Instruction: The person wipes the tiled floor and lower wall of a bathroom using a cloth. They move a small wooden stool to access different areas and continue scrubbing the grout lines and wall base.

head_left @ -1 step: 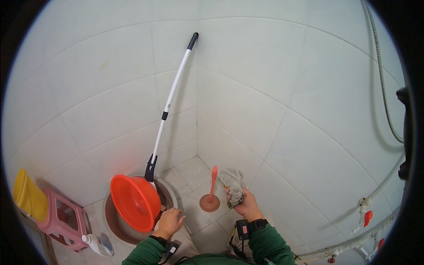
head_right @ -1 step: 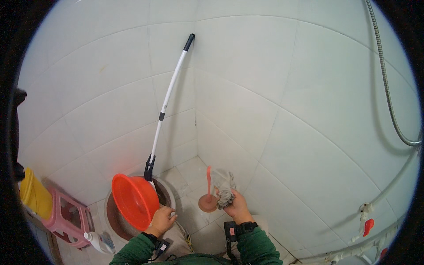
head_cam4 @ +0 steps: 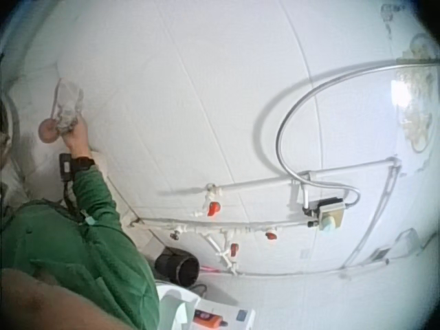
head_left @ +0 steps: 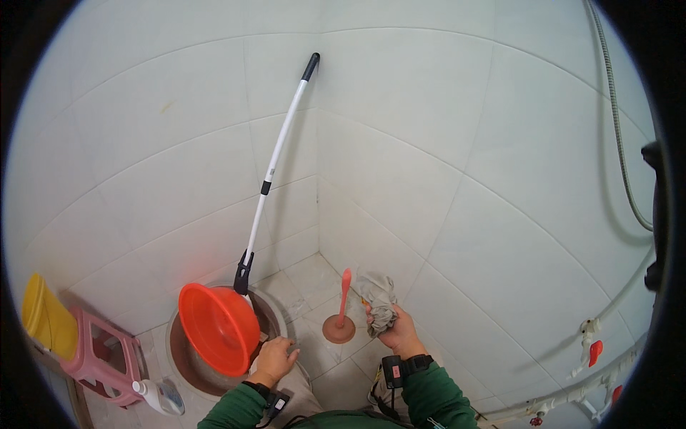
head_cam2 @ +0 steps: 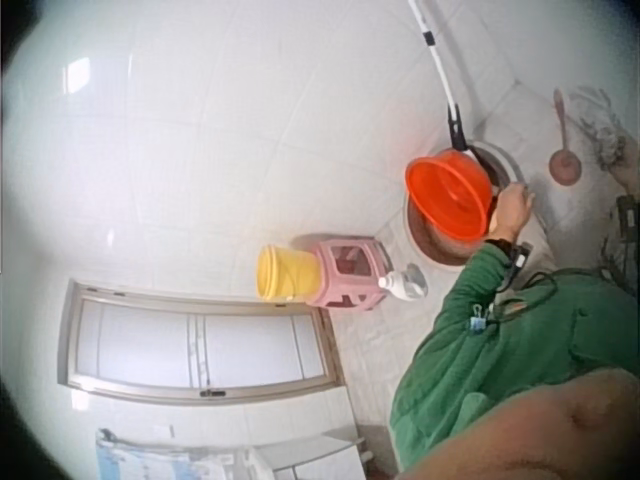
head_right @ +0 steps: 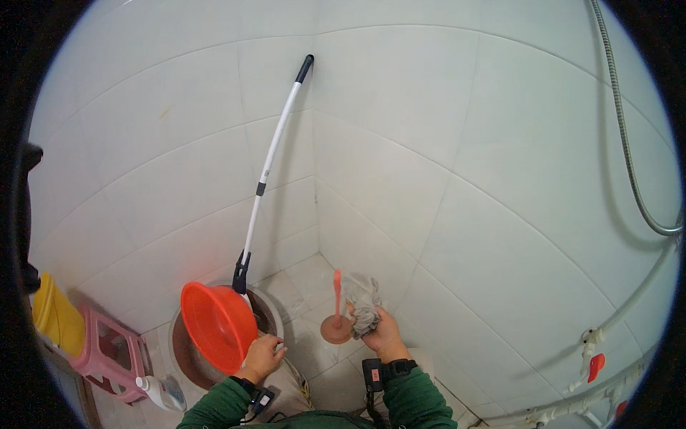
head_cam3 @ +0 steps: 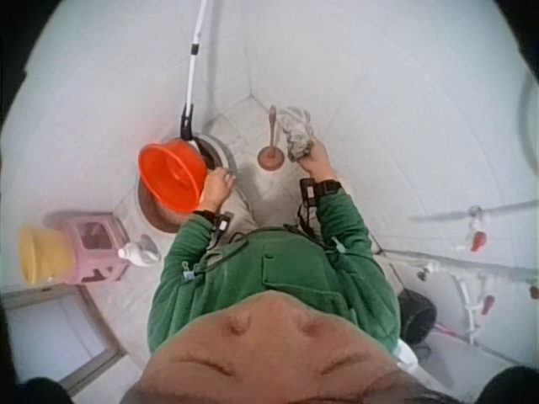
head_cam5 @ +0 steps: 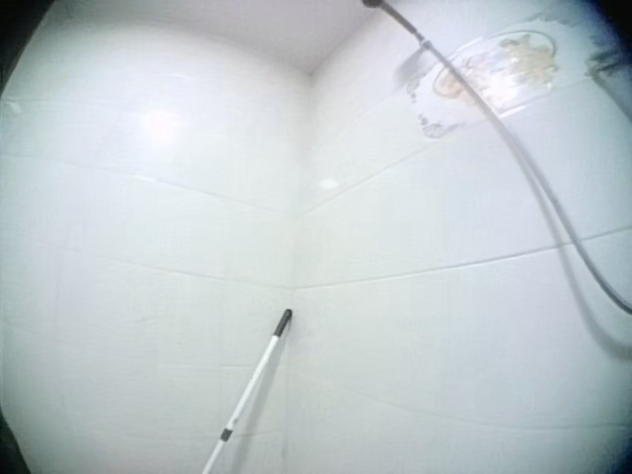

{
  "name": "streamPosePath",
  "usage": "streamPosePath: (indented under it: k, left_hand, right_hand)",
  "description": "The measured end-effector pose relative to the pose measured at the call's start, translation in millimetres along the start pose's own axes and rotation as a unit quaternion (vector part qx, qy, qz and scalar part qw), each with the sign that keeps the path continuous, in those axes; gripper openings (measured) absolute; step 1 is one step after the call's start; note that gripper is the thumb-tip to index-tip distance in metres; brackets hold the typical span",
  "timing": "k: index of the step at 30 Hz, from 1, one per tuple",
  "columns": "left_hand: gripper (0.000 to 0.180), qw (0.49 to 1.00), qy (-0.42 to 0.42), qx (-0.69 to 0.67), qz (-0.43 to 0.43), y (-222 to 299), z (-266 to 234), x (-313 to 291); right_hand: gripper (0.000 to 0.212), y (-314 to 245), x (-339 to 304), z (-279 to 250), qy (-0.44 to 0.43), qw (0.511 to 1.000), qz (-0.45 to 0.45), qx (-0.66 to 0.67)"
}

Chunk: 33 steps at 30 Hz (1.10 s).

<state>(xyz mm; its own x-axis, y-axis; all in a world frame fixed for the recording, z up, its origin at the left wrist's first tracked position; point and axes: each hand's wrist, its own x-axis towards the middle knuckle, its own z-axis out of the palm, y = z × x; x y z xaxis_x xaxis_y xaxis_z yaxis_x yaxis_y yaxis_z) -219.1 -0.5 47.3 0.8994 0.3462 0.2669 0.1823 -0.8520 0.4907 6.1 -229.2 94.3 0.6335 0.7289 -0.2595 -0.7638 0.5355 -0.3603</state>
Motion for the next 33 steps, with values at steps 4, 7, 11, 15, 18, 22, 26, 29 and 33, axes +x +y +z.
streamPosePath:
  k: [4, 7, 11, 15, 18, 22, 26, 29, 33]
  left_hand:
    - [0.022, 1.0, 0.008, 0.022, -0.002, -0.3, 6.6, 2.3]
    - [0.02, 1.0, 0.027, 0.006, -0.011, -2.7, 10.4, 3.5]
    - [0.018, 0.999, 0.02, 0.011, -0.027, -6.4, 13.9, 7.2]
    - [0.017, 1.0, 0.02, 0.01, -0.02, -5.4, 15.2, 11.6]
    - [0.016, 0.999, 0.032, -0.009, -0.004, -4.0, 14.5, 14.7]
    - [0.015, 0.999, 0.028, -0.017, -0.009, -3.5, 13.1, 16.1]
    - [0.015, 0.999, 0.017, -0.012, -0.026, -3.6, 12.7, 15.4]
    - [0.014, 0.999, 0.025, -0.02, -0.013, -2.7, 12.7, 15.5]
    - [0.013, 0.999, 0.031, -0.018, -0.007, -1.4, 12.0, 16.8]
  right_hand:
    - [0.039, -5.2, 3.1, -19.5, -0.028, 1.0, -0.005, -0.011]
    - [0.034, -1.4, 12.4, -46.0, 0.115, 0.992, -0.011, -0.049]
    - [0.03, 15.3, 19.7, -85.0, 0.206, 0.975, -0.001, -0.078]
    - [0.026, 27.7, 19.2, -106.5, 0.216, 0.966, 0.057, -0.132]
    - [0.025, 30.5, 19.3, -109.8, 0.215, 0.959, 0.074, -0.167]
    - [0.025, 33.6, 23.1, -112.3, 0.203, 0.962, 0.085, -0.16]
    - [0.025, 42.2, 29.1, -123.9, 0.233, 0.958, 0.084, -0.144]
    - [0.026, 49.7, 32.8, -135.2, 0.256, 0.955, 0.086, -0.126]
    - [0.027, 54.2, 34.7, -144.9, 0.263, 0.954, 0.086, -0.115]
